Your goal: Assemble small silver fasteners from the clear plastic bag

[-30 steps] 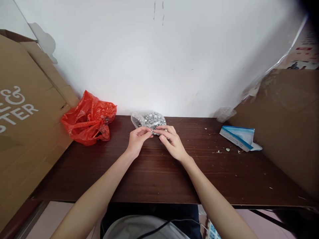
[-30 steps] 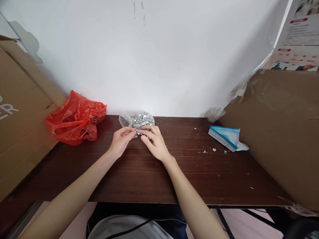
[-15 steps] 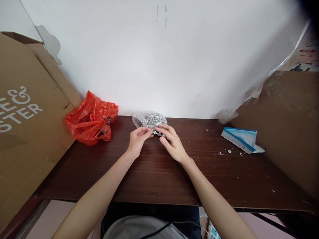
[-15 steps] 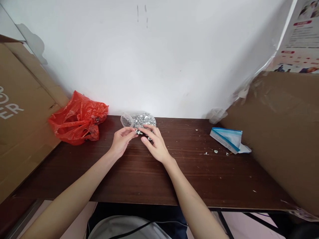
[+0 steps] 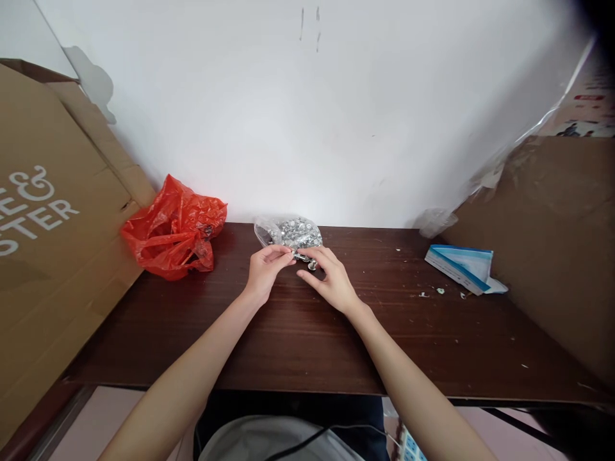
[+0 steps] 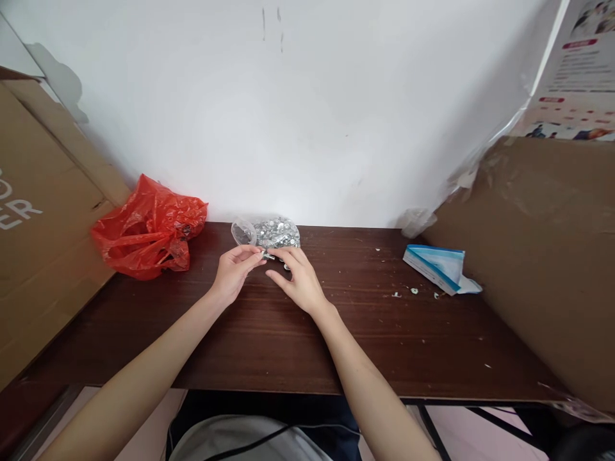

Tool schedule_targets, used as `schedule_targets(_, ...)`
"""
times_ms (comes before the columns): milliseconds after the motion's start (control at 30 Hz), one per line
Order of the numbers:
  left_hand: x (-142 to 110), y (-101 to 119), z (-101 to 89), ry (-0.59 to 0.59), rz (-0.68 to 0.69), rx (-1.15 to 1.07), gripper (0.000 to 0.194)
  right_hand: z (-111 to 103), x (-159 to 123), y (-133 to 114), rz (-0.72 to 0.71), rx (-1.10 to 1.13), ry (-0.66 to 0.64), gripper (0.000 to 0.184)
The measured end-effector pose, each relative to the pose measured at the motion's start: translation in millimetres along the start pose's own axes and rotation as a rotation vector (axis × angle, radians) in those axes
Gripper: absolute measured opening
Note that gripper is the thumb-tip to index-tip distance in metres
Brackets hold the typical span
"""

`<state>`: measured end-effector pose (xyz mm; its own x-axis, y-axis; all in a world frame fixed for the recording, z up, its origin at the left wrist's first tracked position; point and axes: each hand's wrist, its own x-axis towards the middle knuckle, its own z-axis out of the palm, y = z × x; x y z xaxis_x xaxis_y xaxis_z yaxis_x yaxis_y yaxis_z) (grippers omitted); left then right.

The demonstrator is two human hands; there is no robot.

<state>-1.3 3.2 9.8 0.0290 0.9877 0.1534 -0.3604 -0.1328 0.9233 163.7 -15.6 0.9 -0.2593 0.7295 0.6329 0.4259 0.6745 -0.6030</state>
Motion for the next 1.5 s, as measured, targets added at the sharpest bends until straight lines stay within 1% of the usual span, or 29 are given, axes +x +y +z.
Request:
schedule_targets(100,-1.7,-2.3,1.4,-0.033,-0.011,0.034,0.018,2.7,-0.1,1.6,0.029,0.036,0.058,0.02)
schedule_targets(167,-2.6,-3.9,1.8,-0.06,0.017,0.092,0.017,2.5,0.2,2.0,0.055,0.038,0.108,0.015)
schedule_targets(267,-3.2,-4.8,1.5,-0.095,0.079,0.195,0.016,0.6,0.9,1.3,0.075,0.034,0.144,0.015)
schedule_targets(367,-3.4,-4.7,1.3,-0.129,0.128,0.271,0.019,-0.3,1.4,1.0,0.086,0.08,0.159,0.014)
schedule_targets(533,-3.5,-7.2,-0.1,-0.19,0.15,0.372,0.029,0.0,1.6,2.4,0.119,0.108,0.191,0.015)
schedule_targets(600,-3.8,-7.5,-1.2,-0.199,0.204,0.442,0.03,0.0,1.5,2.5,0.124,0.105,0.19,0.015)
schedule_targets(733,-5.8,-4.2,-2.7,-0.235,0.371,0.606,0.034,0.0,1.2,1.6,0.105,0.097,0.181,0.013)
schedule_targets(800,-6.4,-2.9,-3.5,-0.257,0.415,0.661,0.036,0.2,1.0,1.1,0.093,0.096,0.179,0.012)
schedule_targets(867,-6.0,-3.7,-5.0,-0.279,0.415,0.685,0.035,0.5,0.7,0.6,0.085,0.1,0.173,0.012)
schedule_targets(967,-4.1,-8.2,-8.1,-0.296,0.364,0.699,0.029,1.1,0.5,0.0,0.064,0.113,0.148,0.012)
schedule_targets(1033,-3.1,-11.4,-9.2,-0.302,0.32,0.691,0.035,1.3,0.5,-0.3,0.051,0.119,0.137,0.011)
schedule_targets(1133,-2.8,-12.9,-8.0,-0.282,0.279,0.641,0.049,1.0,1.0,-0.6,0.055,0.115,0.152,0.011)
schedule_targets(1200,-3.3,-11.0,-6.2,-0.254,0.284,0.613,0.053,0.4,1.3,-0.5,0.066,0.105,0.172,0.011)
schedule_targets(1267,-3.8,-7.8,-5.0,-0.252,0.314,0.617,0.051,-0.2,1.5,-0.1,0.073,0.098,0.188,0.011)
schedule_targets(1367,-4.6,-4.2,-5.6,-0.293,0.379,0.695,0.04,-0.3,1.5,0.5,0.065,0.109,0.191,0.011)
schedule_targets(1433,-5.1,-4.3,-7.1,-0.32,0.395,0.758,0.034,-0.2,1.4,0.9,0.053,0.124,0.186,0.011)
schedule_targets(1500,-5.5,-5.6,-8.2,-0.33,0.386,0.777,0.039,-0.3,1.5,0.9,0.047,0.131,0.181,0.012)
